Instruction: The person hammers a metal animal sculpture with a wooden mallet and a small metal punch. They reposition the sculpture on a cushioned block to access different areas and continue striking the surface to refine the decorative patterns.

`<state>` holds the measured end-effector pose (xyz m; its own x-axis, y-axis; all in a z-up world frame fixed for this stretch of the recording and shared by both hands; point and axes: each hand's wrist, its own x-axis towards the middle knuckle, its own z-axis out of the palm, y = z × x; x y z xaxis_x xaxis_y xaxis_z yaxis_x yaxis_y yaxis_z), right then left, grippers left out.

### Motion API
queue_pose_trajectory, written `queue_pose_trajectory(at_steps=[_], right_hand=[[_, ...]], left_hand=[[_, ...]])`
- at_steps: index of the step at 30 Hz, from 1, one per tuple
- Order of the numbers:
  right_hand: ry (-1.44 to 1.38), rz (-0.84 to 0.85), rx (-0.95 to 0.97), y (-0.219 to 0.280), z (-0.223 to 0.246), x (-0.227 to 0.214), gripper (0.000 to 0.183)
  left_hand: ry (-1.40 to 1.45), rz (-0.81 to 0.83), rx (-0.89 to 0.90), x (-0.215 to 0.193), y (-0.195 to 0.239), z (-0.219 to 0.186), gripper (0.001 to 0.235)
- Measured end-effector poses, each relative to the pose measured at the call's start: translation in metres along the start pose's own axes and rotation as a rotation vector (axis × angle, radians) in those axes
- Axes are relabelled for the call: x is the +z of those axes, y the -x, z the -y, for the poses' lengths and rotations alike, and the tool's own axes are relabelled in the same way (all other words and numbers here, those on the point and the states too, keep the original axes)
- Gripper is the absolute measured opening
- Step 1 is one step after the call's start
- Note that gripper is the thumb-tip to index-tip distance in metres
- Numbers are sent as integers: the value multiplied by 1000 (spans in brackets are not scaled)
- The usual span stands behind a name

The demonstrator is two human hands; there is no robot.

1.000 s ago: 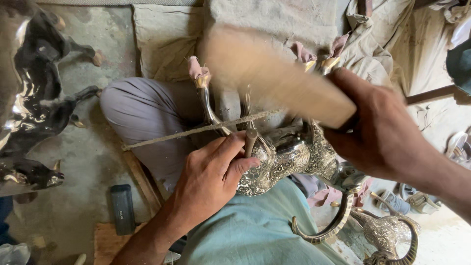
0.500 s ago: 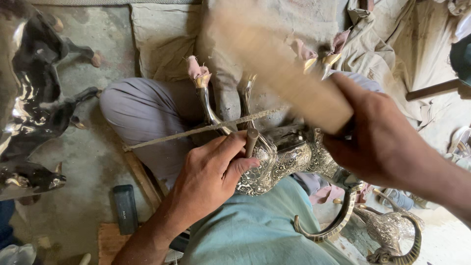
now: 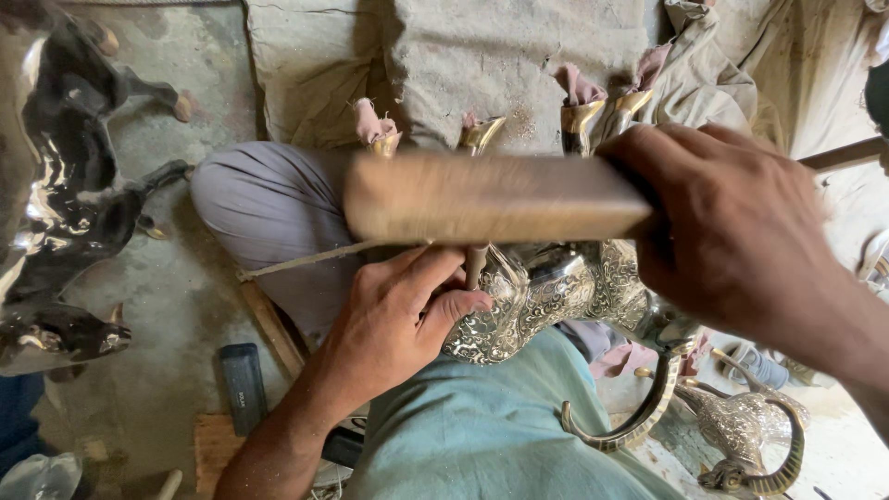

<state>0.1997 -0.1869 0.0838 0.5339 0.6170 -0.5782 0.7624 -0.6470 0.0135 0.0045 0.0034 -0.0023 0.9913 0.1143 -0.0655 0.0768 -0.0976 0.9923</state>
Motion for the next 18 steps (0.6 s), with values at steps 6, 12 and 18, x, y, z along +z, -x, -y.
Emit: queue_pose_trajectory(at_steps=[6, 12, 18], right_hand=[[-30, -61, -66, 4, -3, 3, 38], [165, 24, -22, 4, -6, 2, 35], [-398, -126, -42, 4, -1, -12, 50]], left_hand=[[22, 9, 57, -4, 0, 3, 28], [-34, -5, 97, -2, -2, 7, 25], [107, 8, -56, 1, -6, 9, 33]])
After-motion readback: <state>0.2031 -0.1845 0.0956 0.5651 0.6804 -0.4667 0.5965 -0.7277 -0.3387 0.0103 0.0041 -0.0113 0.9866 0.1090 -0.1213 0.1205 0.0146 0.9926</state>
